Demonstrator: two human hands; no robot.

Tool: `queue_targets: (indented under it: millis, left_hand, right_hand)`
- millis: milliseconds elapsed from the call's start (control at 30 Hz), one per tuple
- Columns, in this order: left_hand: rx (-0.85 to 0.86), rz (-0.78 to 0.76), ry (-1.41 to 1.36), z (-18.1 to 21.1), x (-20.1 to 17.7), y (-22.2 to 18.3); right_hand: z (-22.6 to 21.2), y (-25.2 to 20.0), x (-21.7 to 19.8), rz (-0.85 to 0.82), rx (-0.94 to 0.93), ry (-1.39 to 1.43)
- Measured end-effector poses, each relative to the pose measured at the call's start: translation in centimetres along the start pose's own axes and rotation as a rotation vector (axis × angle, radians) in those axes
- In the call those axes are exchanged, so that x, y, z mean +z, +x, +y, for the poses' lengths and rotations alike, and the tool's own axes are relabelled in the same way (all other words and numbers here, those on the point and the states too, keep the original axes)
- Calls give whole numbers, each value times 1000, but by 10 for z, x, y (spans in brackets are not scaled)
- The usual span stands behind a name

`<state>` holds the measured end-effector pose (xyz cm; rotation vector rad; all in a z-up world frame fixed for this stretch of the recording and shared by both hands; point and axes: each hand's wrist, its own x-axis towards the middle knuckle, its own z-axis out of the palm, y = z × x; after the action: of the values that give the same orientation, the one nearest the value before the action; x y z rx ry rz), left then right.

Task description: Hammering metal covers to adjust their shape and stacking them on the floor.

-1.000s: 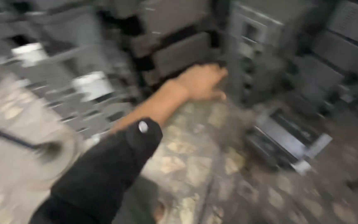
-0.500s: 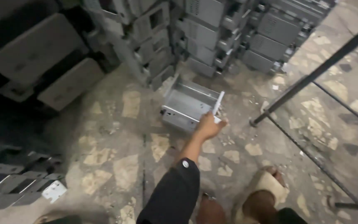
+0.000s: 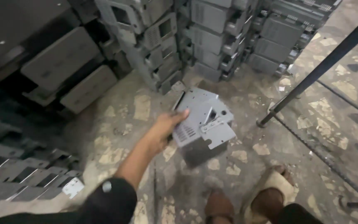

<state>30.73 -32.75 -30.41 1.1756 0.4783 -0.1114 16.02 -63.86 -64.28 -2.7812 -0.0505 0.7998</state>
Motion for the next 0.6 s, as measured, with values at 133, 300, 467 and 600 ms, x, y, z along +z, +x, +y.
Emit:
queue_targets:
  millis: [133, 300, 467, 600]
  left_hand:
    - [-134, 204, -269, -107, -36, -29]
    - [28, 594, -128, -203, -42, -73]
    - [259, 670, 76, -216, -75, -79]
    - [730, 812, 885, -189, -78, -75]
  right_hand:
    - [-59, -1, -93, -58, -32, -67]
    - [-88, -26, -139, -118, -41, -131]
    - [-81, -30, -128, -67, -58, -134]
    - [-87, -28, -137, -48, -51, -145]
